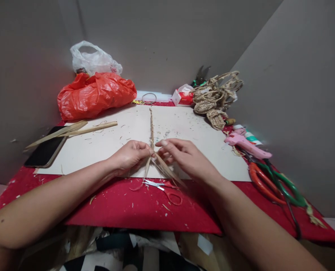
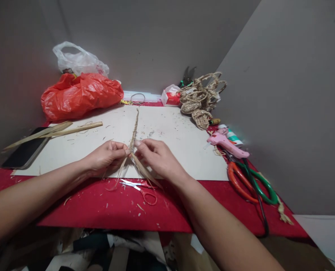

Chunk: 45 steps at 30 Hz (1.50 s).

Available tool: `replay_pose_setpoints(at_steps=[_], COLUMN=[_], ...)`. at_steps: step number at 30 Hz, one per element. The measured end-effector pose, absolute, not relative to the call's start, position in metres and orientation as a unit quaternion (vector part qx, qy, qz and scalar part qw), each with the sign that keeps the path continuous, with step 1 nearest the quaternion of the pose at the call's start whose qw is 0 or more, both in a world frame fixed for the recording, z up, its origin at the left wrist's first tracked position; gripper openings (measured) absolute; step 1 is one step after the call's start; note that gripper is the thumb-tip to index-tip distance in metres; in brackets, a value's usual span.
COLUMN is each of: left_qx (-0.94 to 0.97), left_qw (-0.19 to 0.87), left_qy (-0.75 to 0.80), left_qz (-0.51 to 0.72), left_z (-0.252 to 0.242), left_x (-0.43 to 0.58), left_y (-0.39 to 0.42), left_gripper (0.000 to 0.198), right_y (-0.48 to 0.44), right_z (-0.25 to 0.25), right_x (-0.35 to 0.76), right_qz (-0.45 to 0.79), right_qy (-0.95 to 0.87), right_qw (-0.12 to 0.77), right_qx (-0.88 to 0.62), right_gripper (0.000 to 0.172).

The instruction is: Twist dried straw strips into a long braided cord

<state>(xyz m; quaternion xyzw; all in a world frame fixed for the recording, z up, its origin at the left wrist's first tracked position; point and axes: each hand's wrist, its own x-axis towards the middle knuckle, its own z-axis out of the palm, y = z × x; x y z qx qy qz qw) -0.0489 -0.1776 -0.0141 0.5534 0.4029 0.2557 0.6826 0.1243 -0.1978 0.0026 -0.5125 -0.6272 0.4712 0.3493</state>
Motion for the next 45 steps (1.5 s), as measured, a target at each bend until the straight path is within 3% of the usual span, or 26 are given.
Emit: replay_pose_setpoints(at_steps=[4,12,16,20,26,32,36,41,45], left_qx=[0.561,0.650,0.724,0.777,0.846,0.892,0.911,0.964,0.973], left_qw=[0.677,0.631,0.538,0.482,0.283,0.049,-0.051,-0.035,0.043], left_qy=[0.396,0.357,0.384,0.382,0.441,0.448,0.408,0.263,0.213], left_qz=[0.267,0.225,0.198,0.134,0.094,0.015,-0.010,0.018,0.078], left_z=[-0.015,-0.014,-0.014,-0.005,0.009,-0.003,-0.008,-0.018,-0.013], left_x=[-0.047,-0.052,-0.058,-0.065,-0.059,-0.046,-0.043,-0.039,-0.043], left_y=[-0.180,-0.174,-0.170,-0.168,-0.184,-0.213,-0.224,-0.235,-0.226], left_gripper=[0.026,0.018,0.016,0.020,0.028,0.028,0.026,0.017,0.030], right_y=[-0.194,-0.182,-0.183,-0.188,-0.194,-0.198,-0.199,-0.198,-0.196], right_z=[-0.011,-0.017,-0.016,-0.017,-0.023,-0.020,-0.020,-0.022,-0.019], right_x=[0.115,0.122,0.118,0.112,0.107,0.107,0.107,0.108,0.113], right_qz=[0.664,0.694,0.745,0.716,0.643,0.705,0.720,0.737,0.754], right_qy=[-0.533,-0.513,-0.446,-0.443,-0.495,-0.449,-0.429,-0.415,-0.407], right_qw=[0.273,0.206,0.216,0.248,0.285,0.300,0.306,0.293,0.287], right_qx=[-0.448,-0.461,-0.447,-0.479,-0.511,-0.460,-0.451,-0.446,-0.429], right_gripper=[0.037,0.037,0.034,0.030,0.026,0.036,0.029,0.015,0.017])
